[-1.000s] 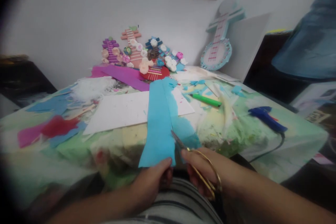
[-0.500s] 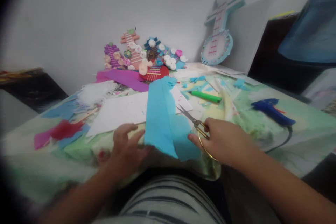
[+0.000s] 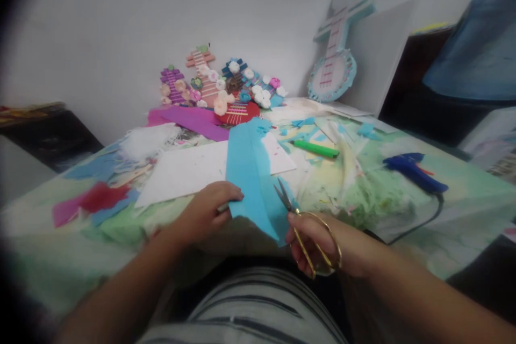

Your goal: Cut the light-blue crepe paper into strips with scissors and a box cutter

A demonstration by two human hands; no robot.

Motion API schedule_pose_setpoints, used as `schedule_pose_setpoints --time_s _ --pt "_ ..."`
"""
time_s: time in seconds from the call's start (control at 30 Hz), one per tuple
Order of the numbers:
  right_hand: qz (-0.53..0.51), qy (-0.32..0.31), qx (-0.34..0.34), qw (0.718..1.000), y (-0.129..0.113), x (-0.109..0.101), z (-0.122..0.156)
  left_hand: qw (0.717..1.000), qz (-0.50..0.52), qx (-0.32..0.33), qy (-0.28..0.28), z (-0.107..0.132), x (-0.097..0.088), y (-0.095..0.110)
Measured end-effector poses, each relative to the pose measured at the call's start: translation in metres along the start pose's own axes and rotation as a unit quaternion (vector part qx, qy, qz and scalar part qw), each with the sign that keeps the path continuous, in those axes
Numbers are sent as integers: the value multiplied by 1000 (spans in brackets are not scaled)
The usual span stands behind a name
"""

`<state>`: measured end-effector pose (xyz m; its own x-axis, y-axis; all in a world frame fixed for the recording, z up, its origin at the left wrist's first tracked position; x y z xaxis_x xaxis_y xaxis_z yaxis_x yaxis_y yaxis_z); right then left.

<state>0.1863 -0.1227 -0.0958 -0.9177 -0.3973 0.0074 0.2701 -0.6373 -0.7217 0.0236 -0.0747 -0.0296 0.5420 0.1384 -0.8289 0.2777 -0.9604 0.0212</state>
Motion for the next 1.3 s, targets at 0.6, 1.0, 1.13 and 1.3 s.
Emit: schedule_pose_setpoints --time_s 0.6,1.0,1.13,1.3 --pt "642 430 -34 633 -67 -28 14 999 6 -15 -31 -86 -12 -45" --pt "616 422 -86 659 -88 -8 -14 998 -17 18 -60 -85 -12 -39" --pt "622 438 -73 645 -93 -7 -18 998 -13 33 -51 -85 -14 -38" --pt "629 448 -73 632 -95 -9 -17 999 -21 19 -34 -72 -20 -37"
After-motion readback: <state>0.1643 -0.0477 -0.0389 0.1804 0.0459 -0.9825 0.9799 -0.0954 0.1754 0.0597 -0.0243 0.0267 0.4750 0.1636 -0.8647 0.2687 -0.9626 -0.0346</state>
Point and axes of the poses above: each hand's wrist, its own z-axis away from the middle knuckle, its own x-axis out of the palm, y = z × x, the point moved 7 cm from there along -z, towards the middle knuckle, and after that the axes turned 15 degrees about x, right-handed, at the moved point
